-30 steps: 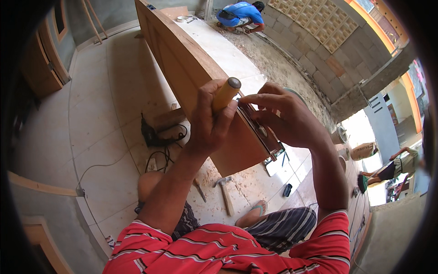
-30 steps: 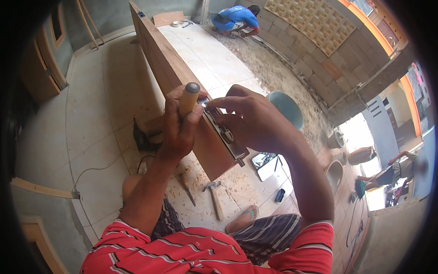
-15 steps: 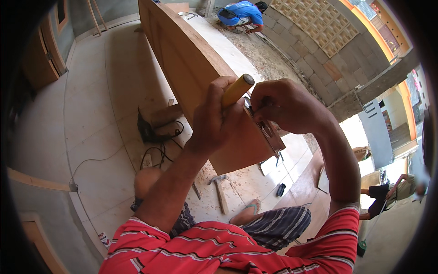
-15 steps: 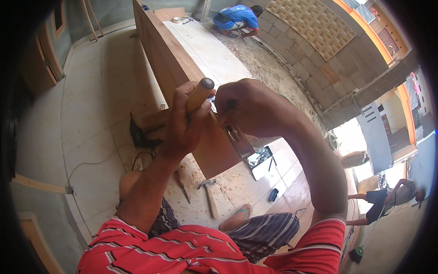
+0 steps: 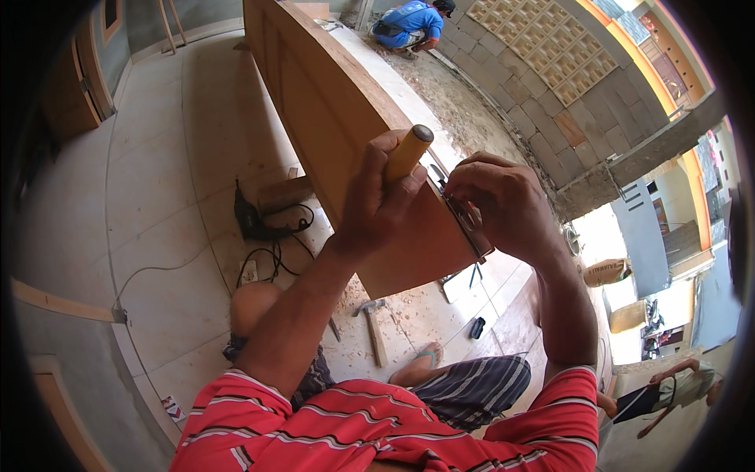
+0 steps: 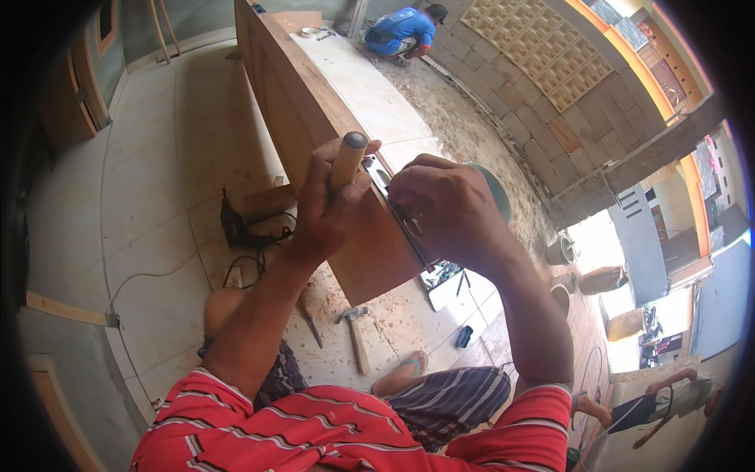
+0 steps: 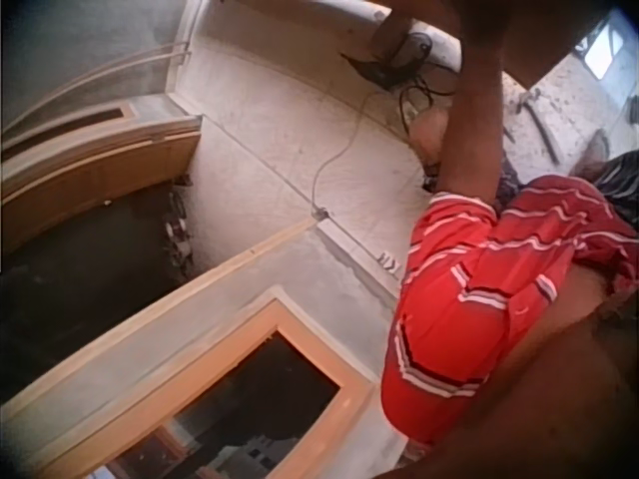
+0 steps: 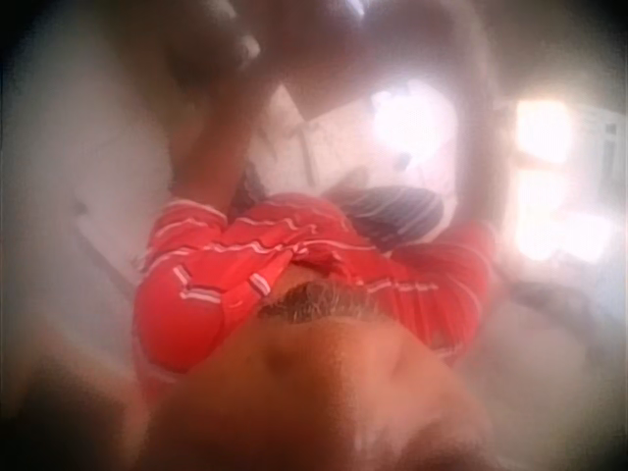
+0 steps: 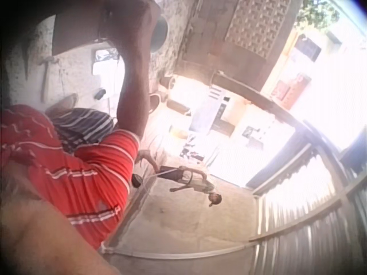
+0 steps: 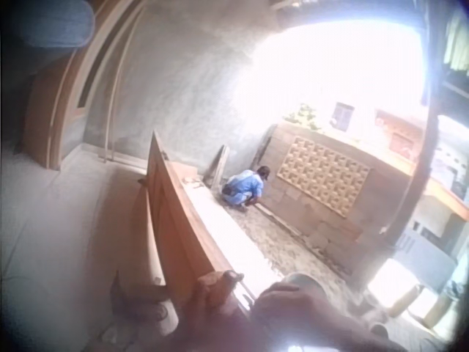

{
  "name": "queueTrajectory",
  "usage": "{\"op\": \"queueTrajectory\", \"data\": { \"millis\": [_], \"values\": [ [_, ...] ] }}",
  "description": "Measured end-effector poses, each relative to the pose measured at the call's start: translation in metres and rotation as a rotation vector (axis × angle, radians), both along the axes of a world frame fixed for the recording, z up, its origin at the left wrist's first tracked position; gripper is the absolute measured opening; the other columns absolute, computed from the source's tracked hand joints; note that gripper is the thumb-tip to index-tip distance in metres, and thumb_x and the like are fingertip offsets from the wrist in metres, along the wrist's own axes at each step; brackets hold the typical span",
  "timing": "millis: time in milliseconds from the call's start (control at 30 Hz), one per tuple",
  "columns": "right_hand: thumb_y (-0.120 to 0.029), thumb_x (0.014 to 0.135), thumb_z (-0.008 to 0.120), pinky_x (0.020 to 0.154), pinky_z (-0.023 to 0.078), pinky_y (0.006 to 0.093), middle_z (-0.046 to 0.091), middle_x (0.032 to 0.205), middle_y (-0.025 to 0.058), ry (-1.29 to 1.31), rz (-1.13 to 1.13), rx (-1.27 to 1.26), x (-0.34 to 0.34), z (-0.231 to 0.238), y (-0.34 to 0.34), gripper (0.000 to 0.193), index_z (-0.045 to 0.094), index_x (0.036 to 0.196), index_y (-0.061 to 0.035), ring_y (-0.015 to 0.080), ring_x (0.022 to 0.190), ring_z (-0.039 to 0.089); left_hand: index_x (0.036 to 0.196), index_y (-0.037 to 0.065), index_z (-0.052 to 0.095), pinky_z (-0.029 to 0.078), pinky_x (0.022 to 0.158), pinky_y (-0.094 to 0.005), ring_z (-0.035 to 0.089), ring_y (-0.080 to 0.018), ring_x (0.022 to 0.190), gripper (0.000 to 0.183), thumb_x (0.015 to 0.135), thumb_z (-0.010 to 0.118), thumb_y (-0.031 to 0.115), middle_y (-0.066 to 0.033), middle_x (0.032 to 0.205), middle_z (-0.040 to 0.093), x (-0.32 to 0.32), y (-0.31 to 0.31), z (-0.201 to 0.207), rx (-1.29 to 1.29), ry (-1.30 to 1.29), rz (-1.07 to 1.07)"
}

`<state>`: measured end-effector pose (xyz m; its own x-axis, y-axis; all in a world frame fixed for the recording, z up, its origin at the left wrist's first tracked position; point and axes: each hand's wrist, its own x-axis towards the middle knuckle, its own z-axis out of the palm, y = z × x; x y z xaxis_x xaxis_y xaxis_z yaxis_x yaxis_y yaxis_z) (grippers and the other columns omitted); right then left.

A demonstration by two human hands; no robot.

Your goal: The person installs a metal latch mechanism into a wooden door frame. They use a hammer to drive a wooden dowel into the frame and then secure the latch plate with screws using a screwdriver.

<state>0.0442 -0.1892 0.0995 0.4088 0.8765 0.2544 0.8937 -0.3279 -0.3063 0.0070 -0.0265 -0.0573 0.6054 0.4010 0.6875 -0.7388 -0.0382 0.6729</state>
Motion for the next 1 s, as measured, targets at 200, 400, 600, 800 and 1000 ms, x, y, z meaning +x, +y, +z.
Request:
{"op": "queueTrajectory", "data": {
  "millis": [200, 400, 600, 800, 1000],
  "values": [
    [0.012, 0.085, 0.068, 0.075, 0.058, 0.0361, 0.072, 0.093, 0.012, -0.134, 0.006, 0.019, -0.008, 0.003, 0.0, 0.018, 0.072, 0.096, -0.002, 0.0271, 0.084, 0.073, 0.147, -0.002, 0.039, 0.036, 0.119, -0.0419, 0.048, -0.0254, 0.141, 0.049, 0.102, 0.057, 0.007, -0.0222, 0.153, 0.049, -0.001, -0.006, -0.004, -0.034, -0.064, -0.026],
    [0.014, 0.083, 0.066, 0.077, 0.059, 0.0352, 0.072, 0.095, 0.0122, -0.069, 0.008, 0.042, -0.002, 0.009, 0.003, 0.021, 0.072, 0.096, -0.0012, 0.0265, 0.086, 0.074, 0.157, -0.005, 0.031, 0.031, 0.123, -0.0422, 0.037, -0.0306, 0.151, 0.062, 0.105, 0.061, 0.012, -0.0252, 0.164, 0.034, -0.001, -0.017, -0.007, -0.112, -0.052, 0.1],
    [0.016, 0.082, 0.067, 0.076, 0.059, 0.0344, 0.072, 0.093, 0.0121, -0.058, 0.019, 0.028, 0.007, 0.004, -0.002, 0.023, 0.072, 0.097, -0.0003, 0.0253, 0.085, 0.074, 0.158, -0.005, 0.031, 0.032, 0.123, -0.0407, 0.04, -0.0295, 0.15, 0.064, 0.105, 0.062, 0.013, -0.0239, 0.163, 0.037, -0.001, -0.012, -0.011, -0.091, 0.031, 0.191],
    [0.014, 0.079, 0.071, 0.074, 0.059, 0.0334, 0.072, 0.093, 0.0105, -0.061, 0.076, 0.095, 0.015, 0.007, -0.007, 0.024, 0.073, 0.097, -0.0007, 0.0235, 0.083, 0.073, 0.152, -0.005, 0.039, 0.032, 0.123, -0.0407, 0.042, -0.0274, 0.148, 0.055, 0.105, 0.062, 0.011, -0.0217, 0.161, 0.042, -0.006, -0.002, -0.008, -0.117, 0.115, 0.147],
    [0.014, 0.071, 0.07, 0.07, 0.058, 0.0353, 0.073, 0.094, 0.0095, -0.056, 0.065, 0.193, 0.015, -0.006, -0.009, 0.03, 0.072, 0.094, -0.0038, 0.0291, 0.082, 0.074, 0.15, -0.004, 0.043, 0.031, 0.124, -0.0416, 0.04, -0.0288, 0.15, 0.052, 0.105, 0.063, 0.011, -0.0222, 0.162, 0.039, -0.002, -0.002, -0.012, -0.116, 0.156, 0.115]
  ]
}}
